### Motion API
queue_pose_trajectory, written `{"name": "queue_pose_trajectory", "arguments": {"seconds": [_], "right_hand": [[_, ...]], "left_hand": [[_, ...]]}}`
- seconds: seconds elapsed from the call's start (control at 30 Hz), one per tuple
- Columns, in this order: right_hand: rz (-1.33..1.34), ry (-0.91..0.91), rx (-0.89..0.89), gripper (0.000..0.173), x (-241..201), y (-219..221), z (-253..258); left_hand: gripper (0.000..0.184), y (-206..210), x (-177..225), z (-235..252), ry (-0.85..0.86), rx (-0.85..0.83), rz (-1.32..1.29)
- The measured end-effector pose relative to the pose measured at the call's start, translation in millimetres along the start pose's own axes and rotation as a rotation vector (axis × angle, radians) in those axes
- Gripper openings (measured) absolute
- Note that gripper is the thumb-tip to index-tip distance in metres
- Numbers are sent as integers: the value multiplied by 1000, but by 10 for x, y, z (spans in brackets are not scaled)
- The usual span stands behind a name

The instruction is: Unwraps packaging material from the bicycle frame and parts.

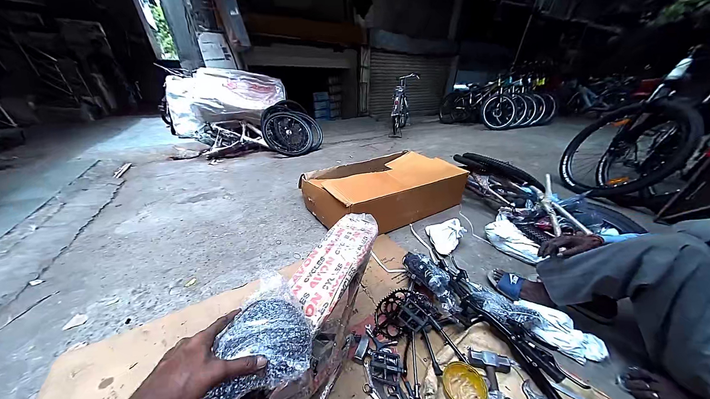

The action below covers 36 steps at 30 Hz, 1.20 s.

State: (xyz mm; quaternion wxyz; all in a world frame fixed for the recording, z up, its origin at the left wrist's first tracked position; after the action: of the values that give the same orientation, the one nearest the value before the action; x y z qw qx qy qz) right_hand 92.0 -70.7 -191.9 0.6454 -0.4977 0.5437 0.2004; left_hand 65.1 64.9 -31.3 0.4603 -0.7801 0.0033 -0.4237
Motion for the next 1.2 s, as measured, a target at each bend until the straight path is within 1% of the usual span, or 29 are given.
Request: {"name": "queue_pose_trajectory", "arguments": {"seconds": [0.07, 0.1, 0.17, 0.27, 0.33, 0.37, 0.43, 0.47, 0.5, 0.57, 0.67, 0.73, 0.83, 0.9, 0.97, 1.0, 1.1, 1.13, 1.2], "right_hand": [[-119, -151, 77, 43, -86, 118, 92], [-136, -183, 91, 43, -118, 156, 105], [-96, -178, 117, 41, -156, 157, 84], [-14, -144, 233, 34, -140, 11, -32], [-15, -135, 274, 33, -120, -80, -75], [-29, -125, 275, 35, -114, -116, -67], [-100, -70, 210, 39, -147, -194, 17], [-152, -48, 155, 40, -203, -232, 34], [-207, -56, 126, 42, -213, -229, 57], [-291, -112, 125, 46, -180, -193, 108], [-313, -129, 158, 47, -149, -181, 142], [-212, -100, 206, 45, -122, -99, 119], [58, -7, 273, 41, -112, 129, 32], [167, 50, 353, 39, -137, 158, -28], [123, 63, 388, 38, -161, 102, -57], [49, 61, 370, 38, -168, 67, -68], [-183, -26, 303, 39, -164, -41, 5], [-198, -30, 288, 40, -146, -40, 23], [-91, 24, 258, 40, -106, 32, 39]], "left_hand": [[97, -110, 88, -56, 109, 117, 117], [91, -139, 102, -80, 146, 143, 123], [83, -192, 134, -130, 199, 184, 134], [77, -240, 172, -214, 278, 235, 176], [83, -205, 110, -243, 273, 174, 168], [90, -166, 51, -259, 248, 115, 157], [106, -94, -88, -291, 185, -1, 128], [109, -69, -151, -302, 164, -41, 107], [109, -64, -199, -311, 154, -54, 82], [104, -82, -242, -297, 135, -46, 38], [100, -118, -228, -273, 104, -12, 15], [97, -142, -220, -296, 101, 26, 15], [95, -124, -190, -345, 120, 66, 32], [94, -97, -160, -374, 125, 70, 35], [93, -108, -147, -384, 125, 68, 36], [93, -122, -152, -394, 123, 70, 37], [93, -127, -155, -395, 117, 75, 55], [92, -119, -152, -392, 117, 74, 58], [92, -109, -141, -385, 120, 78, 63]]}}
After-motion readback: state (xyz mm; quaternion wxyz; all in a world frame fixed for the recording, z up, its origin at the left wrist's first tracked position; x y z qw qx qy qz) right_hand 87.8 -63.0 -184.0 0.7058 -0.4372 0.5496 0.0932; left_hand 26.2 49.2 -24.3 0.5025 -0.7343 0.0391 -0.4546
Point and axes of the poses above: each hand's wrist, its own z-axis towards the middle knuckle, its own y-axis out of the palm, x = y × z, the point moved 10 cm from there along z, towards the middle knuckle, and after that the axes turned 14 degrees about -z, right-handed, at the moved point
